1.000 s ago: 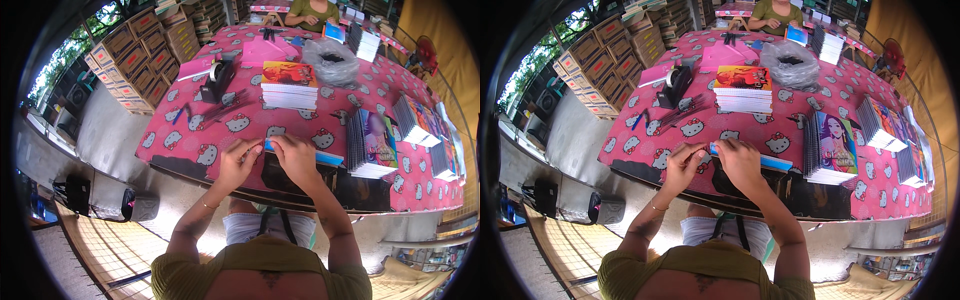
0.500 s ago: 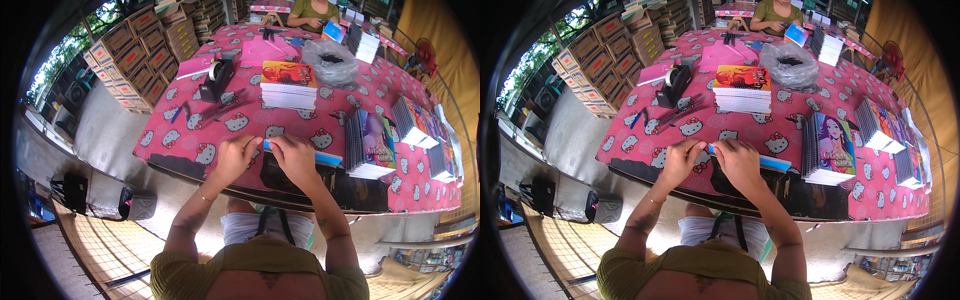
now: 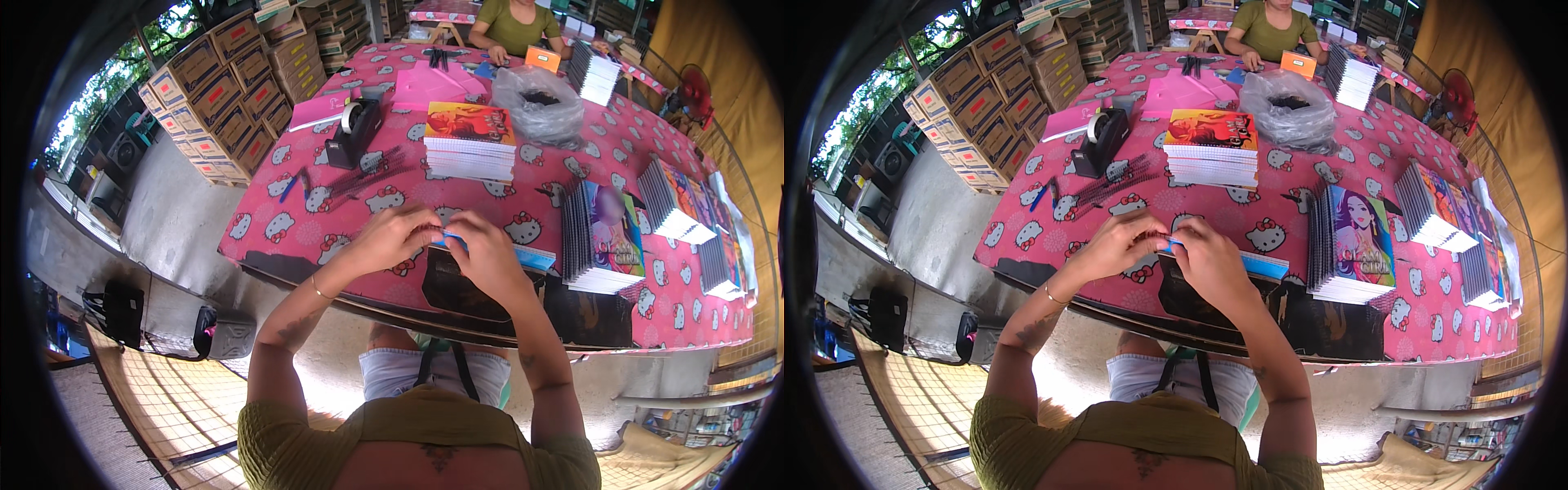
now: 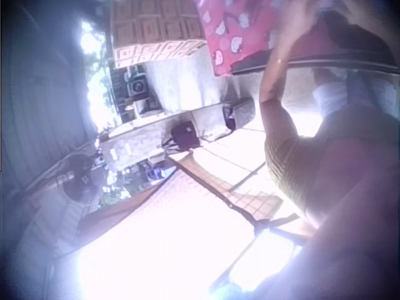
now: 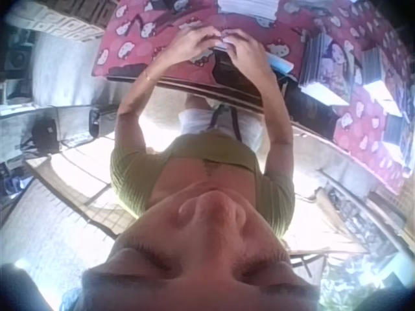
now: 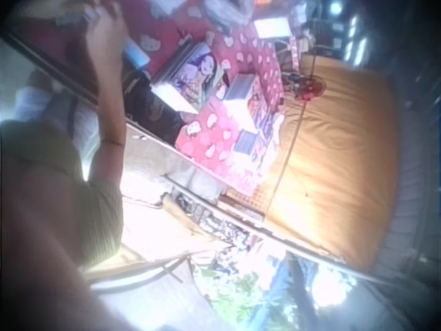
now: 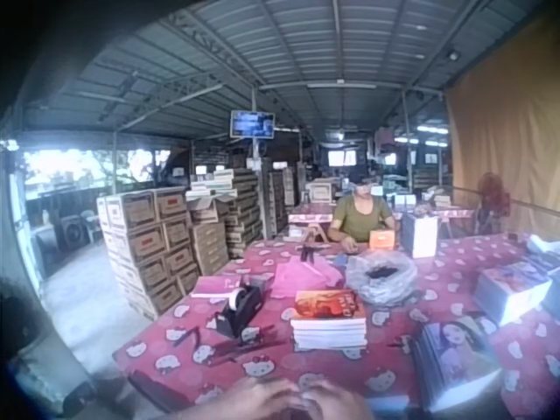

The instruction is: The person applies blue adhesive tape to the spiral spines of notepads and stacks the finished items on the table.

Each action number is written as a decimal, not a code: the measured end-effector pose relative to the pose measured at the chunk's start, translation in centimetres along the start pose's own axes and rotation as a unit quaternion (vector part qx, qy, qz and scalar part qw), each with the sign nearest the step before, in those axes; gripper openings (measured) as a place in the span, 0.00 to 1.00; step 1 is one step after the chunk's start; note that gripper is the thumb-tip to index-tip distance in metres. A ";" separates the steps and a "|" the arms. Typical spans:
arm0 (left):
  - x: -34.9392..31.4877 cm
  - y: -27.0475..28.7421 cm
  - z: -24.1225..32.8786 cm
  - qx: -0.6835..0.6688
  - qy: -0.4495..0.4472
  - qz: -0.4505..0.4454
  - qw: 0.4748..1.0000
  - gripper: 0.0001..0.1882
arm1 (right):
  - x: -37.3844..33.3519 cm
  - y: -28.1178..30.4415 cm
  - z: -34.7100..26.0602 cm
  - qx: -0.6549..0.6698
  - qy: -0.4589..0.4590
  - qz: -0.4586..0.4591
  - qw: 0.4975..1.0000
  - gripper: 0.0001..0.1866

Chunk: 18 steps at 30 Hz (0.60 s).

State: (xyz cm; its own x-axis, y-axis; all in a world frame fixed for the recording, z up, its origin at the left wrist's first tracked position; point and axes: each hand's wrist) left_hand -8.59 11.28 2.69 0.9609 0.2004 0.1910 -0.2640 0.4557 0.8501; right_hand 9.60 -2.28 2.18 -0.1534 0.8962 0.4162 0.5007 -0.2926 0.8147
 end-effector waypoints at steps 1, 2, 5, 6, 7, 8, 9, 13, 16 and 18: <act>0.3 0.1 0.8 -0.017 0.001 0.003 1.000 0.15 | -0.3 0.4 -0.2 -0.045 -0.006 0.016 0.999 0.07; 0.4 0.3 1.4 -0.030 0.005 0.009 0.999 0.15 | -0.4 1.3 -1.1 -0.089 -0.006 0.034 0.995 0.07; 0.8 -0.7 1.8 0.167 0.016 0.026 0.985 0.25 | -1.3 1.5 -0.8 -0.085 -0.071 -0.002 0.994 0.06; 1.4 -1.6 2.4 0.228 0.040 0.066 0.971 0.30 | -1.5 1.4 -0.5 -0.061 -0.104 -0.028 0.992 0.06; 2.1 -3.0 3.3 0.288 0.062 0.103 0.950 0.34 | -1.4 1.5 -0.4 -0.062 -0.109 -0.022 0.992 0.07; 2.1 -4.2 4.1 0.346 0.086 0.139 0.924 0.39 | -1.3 1.5 -0.4 -0.063 -0.113 -0.018 0.991 0.07; 0.9 -6.5 3.4 0.316 0.114 0.087 0.938 0.48 | -1.3 1.5 -0.6 -0.062 -0.114 -0.016 0.991 0.07; -2.7 -12.6 2.6 0.264 0.082 0.131 0.952 0.47 | -1.0 1.5 -0.2 -0.065 -0.076 -0.007 0.995 0.08; 2.4 -5.6 2.6 0.429 0.178 0.136 0.875 0.49 | -2.2 2.2 -0.5 -0.076 -0.072 -0.021 0.994 0.10; -0.4 -9.9 2.2 0.343 0.113 0.099 0.927 0.47 | -3.1 3.8 -0.8 -0.103 -0.067 -0.013 0.992 0.13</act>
State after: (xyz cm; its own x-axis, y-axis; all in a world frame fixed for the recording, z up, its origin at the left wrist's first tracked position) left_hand -6.21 4.80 -4.69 0.8372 0.4328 0.3343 -0.2434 -0.2526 0.9365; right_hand 11.27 -6.46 4.28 -0.0430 0.9363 0.3485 0.3112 -0.3189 0.8952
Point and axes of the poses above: each hand's wrist, its own x-axis towards the middle knuckle, its own y-axis out of the back of the hand, z = x × y, and after that the axes turned 15 degrees about -z, right-handed
